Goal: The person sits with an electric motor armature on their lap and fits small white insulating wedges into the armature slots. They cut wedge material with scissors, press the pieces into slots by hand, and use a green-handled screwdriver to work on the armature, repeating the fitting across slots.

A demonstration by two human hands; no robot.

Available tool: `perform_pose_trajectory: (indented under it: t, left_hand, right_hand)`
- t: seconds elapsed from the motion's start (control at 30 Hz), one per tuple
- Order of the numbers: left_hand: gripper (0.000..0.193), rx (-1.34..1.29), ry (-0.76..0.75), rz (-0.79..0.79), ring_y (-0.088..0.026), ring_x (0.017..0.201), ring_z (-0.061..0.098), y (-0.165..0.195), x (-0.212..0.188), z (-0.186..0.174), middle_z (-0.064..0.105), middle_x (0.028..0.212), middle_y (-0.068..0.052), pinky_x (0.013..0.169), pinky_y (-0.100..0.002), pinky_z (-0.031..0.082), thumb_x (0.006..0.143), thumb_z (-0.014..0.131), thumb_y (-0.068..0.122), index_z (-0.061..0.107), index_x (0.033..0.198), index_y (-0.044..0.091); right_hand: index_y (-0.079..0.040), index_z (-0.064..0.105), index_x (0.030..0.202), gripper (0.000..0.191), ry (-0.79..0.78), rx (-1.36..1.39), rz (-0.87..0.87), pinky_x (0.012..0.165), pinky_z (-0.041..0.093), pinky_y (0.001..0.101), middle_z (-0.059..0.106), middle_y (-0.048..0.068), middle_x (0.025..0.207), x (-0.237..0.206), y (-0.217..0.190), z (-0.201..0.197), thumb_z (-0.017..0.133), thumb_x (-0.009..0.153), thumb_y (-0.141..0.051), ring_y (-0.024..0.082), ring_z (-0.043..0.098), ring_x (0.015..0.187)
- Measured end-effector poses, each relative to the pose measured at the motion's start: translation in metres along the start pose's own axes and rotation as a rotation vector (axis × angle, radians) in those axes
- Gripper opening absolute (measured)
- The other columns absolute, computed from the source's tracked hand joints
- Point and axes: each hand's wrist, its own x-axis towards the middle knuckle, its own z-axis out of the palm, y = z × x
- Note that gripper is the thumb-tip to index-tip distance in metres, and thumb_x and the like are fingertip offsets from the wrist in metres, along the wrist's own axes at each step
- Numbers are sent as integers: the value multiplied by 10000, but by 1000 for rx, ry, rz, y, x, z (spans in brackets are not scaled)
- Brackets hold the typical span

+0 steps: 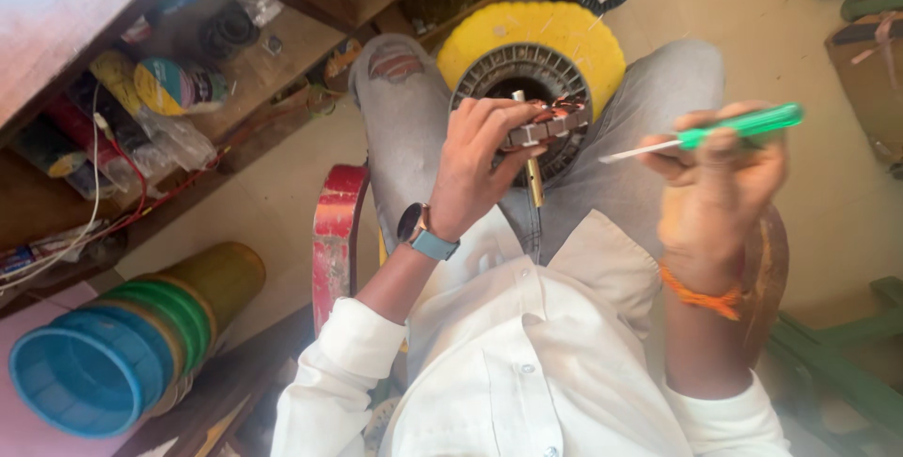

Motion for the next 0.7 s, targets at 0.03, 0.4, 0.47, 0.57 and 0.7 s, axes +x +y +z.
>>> perform_pose_trajectory:
  t: [0.03, 0.4, 0.47, 0.57, 0.7]
  left_hand:
    - [427, -14, 11, -2, -302, 1107, 594, -1, 4, -2, 654, 1210, -75, 983, -396, 473, 848, 827, 66, 640, 1231, 90]
    - [369, -84, 27, -161, -346, 1126, 644, 4, 36, -12, 688, 1163, -129, 987, -416, 509, 886, 755, 74, 632, 1233, 55]
    - [364, -89, 28, -155, -350, 1131, 638, 4, 38, -14, 683, 1173, -135, 992, -423, 504, 896, 749, 93, 629, 1238, 52]
    - [375, -109, 37, -135, -352, 1142, 629, 2, 39, -19, 675, 1197, -142, 1000, -432, 498, 905, 742, 126, 621, 1251, 46]
    - [388, -131, 32, -147, -345, 1123, 627, 0, 38, -21, 679, 1190, -134, 996, -432, 495, 901, 738, 152, 620, 1255, 46]
  right_hand:
    - [-47, 496, 1247, 395, -11, -14, -43, 777, 659, 419, 692, 143, 1050, 0, 3, 15, 789, 1057, -232, 281, 748, 869]
    - [19, 430, 1396, 565, -129, -192, -151, 898, 662, 381, 693, 179, 1085, 36, -5, 83, 805, 1039, -208, 259, 749, 987]
    - [28, 430, 1403, 571, -151, -220, -149, 916, 661, 377, 693, 180, 1094, 43, -6, 89, 798, 1042, -217, 261, 750, 1006]
    - [29, 421, 1415, 562, -245, -263, -150, 937, 658, 385, 690, 181, 1108, 53, -9, 95, 772, 1064, -232, 262, 741, 1027]
    - [27, 417, 1400, 543, -366, -351, -81, 944, 670, 383, 695, 171, 1153, 64, -13, 97, 711, 1068, -287, 271, 755, 1072]
